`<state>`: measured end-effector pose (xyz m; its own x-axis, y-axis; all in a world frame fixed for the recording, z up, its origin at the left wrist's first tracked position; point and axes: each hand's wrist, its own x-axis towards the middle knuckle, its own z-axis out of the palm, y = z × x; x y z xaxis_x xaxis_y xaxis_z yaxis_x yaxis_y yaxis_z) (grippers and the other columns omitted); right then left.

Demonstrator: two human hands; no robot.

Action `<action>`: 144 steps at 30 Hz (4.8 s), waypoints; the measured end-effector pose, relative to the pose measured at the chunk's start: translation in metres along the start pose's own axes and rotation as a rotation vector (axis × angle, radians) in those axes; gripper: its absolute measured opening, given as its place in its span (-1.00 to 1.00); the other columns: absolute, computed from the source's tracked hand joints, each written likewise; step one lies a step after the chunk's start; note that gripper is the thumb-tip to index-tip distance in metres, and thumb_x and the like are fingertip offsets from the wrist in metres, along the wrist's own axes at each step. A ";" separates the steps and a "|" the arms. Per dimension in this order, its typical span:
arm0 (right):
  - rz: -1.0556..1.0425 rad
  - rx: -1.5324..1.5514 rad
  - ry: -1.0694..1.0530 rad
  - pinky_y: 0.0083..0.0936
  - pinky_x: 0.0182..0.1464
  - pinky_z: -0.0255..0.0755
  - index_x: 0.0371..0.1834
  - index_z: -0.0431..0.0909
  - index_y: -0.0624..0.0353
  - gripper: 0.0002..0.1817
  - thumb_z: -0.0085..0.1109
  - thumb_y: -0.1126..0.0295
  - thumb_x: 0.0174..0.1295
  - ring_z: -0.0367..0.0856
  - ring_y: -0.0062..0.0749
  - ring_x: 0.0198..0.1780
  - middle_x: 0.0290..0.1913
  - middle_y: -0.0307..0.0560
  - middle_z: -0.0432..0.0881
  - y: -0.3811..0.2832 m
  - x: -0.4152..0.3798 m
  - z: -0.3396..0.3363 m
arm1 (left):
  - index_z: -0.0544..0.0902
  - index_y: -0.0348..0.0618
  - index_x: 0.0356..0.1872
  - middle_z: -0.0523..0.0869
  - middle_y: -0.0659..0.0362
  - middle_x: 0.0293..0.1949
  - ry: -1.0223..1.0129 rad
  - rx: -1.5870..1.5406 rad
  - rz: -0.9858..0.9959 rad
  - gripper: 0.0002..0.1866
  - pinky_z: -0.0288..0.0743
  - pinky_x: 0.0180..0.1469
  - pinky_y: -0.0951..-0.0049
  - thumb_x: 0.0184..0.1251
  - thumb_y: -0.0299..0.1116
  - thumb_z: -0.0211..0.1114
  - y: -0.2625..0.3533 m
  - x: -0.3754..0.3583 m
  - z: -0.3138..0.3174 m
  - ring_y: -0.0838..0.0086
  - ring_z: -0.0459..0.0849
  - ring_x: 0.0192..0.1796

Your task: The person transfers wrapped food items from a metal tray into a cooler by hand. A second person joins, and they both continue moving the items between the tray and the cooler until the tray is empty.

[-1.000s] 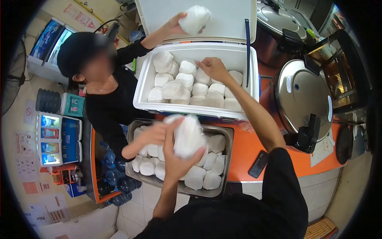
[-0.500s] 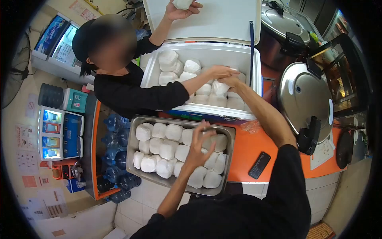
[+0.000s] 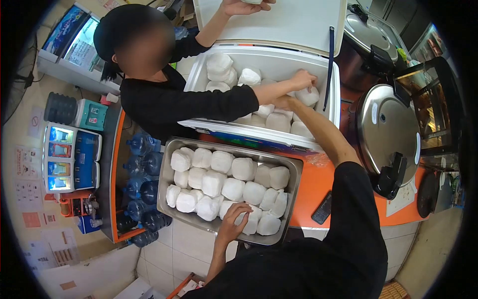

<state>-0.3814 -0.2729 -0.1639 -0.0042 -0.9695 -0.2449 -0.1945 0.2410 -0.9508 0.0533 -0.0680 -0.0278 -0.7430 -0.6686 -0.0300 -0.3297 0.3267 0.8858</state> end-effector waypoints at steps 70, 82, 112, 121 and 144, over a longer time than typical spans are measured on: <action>0.354 0.159 0.283 -0.38 0.06 0.49 0.20 0.36 0.29 -0.33 0.45 0.21 0.10 0.56 -0.29 0.06 0.06 0.06 0.54 -0.078 -0.076 0.063 | 0.54 -0.20 -0.07 0.48 -0.07 0.13 0.303 0.223 -0.108 -0.73 0.29 0.27 0.04 0.18 -0.62 0.24 -0.066 -0.045 -0.049 0.04 0.44 0.23; 0.176 -0.237 0.076 -0.26 0.06 0.40 0.11 0.24 0.20 -0.40 0.31 0.08 0.21 0.55 -0.07 -0.05 -0.06 0.22 0.53 -0.061 -0.064 0.075 | 0.56 -0.20 -0.11 0.48 -0.08 -0.03 0.371 0.260 -0.070 -0.79 0.37 0.15 0.14 0.24 -0.61 0.21 -0.062 -0.046 -0.051 0.07 0.51 0.07; 0.144 0.130 0.627 -0.04 0.55 -0.33 0.52 -0.49 0.32 0.24 -0.03 -0.39 0.17 -0.33 0.26 0.57 0.53 0.46 -0.32 -0.082 0.084 0.090 | 0.62 -0.22 -0.22 0.61 0.04 -0.05 0.306 0.123 -0.167 -0.80 0.52 -0.07 0.39 0.20 -0.72 0.17 -0.066 -0.094 -0.064 0.26 0.63 -0.05; 0.251 0.244 0.520 -0.17 0.55 -0.21 0.54 -0.33 0.33 0.17 -0.11 -0.40 0.22 -0.24 0.06 0.59 0.57 0.30 -0.22 -0.089 0.044 0.076 | 0.61 -0.24 -0.22 0.60 -0.01 -0.07 0.278 0.154 -0.062 -0.80 0.52 0.00 0.29 0.17 -0.72 0.19 -0.054 -0.067 -0.065 0.16 0.62 -0.02; 0.284 -0.524 0.941 -0.05 0.22 0.29 0.08 0.29 0.43 -0.23 0.46 0.08 0.00 0.49 0.18 0.08 0.00 0.29 0.52 -0.019 -0.130 0.324 | 0.49 -0.18 0.18 0.44 -0.06 -0.02 -0.296 0.323 -0.052 -0.17 0.33 0.29 0.06 -0.28 -0.27 0.64 -0.114 -0.045 -0.106 -0.01 0.45 0.19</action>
<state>-0.0596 -0.1373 -0.1751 -0.8132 -0.5818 0.0117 -0.4575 0.6268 -0.6307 0.1857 -0.1460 -0.0782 -0.8398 -0.4848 -0.2442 -0.5015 0.5209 0.6907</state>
